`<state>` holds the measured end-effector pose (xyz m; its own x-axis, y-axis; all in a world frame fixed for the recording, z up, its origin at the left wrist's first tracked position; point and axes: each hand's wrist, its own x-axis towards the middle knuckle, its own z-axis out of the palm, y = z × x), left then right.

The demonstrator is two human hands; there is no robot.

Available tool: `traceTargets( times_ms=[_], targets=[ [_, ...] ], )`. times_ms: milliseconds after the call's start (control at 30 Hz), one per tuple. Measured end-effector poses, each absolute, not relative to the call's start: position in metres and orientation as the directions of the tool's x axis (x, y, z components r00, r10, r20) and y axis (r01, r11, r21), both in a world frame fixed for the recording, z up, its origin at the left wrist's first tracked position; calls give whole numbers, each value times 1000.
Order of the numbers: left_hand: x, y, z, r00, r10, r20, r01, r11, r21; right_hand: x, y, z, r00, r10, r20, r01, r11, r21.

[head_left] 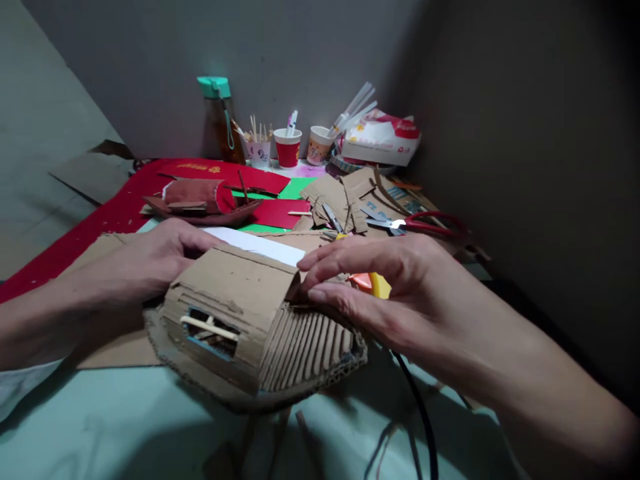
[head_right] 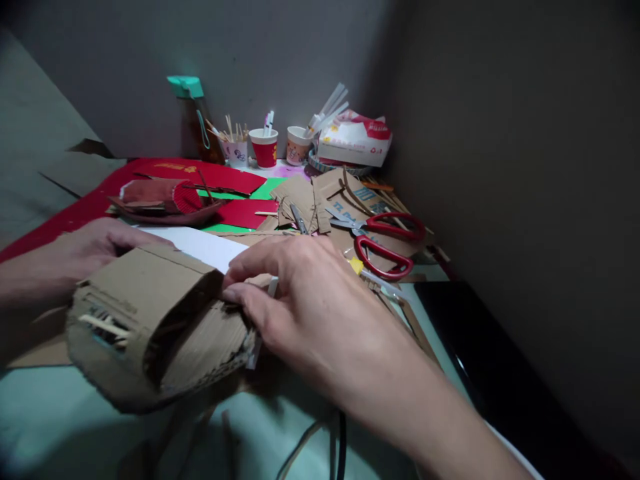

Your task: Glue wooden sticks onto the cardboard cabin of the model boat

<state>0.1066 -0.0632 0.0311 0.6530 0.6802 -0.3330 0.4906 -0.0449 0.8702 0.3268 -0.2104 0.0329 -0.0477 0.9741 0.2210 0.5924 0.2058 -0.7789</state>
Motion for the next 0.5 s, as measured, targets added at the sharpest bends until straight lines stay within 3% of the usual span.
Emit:
traceTargets(
  times_ms=[100,233,400,500],
  targets=[
    [110,-67,32,618,665,-419,515,61,855,325,-210,35,-94,978,184,642,201,-740],
    [116,-73,32,551,720,-421,543,74,836,322,-206,37,-151,979,134,689,201,-697],
    [117,-69,35,548,752,-366,610,-60,790,316,-199,32,-148,989,14,801,128,-585],
    [115,-67,36,578,742,-340,622,-131,772,315,-196,24,-156,988,18,824,140,-549]
  ],
)
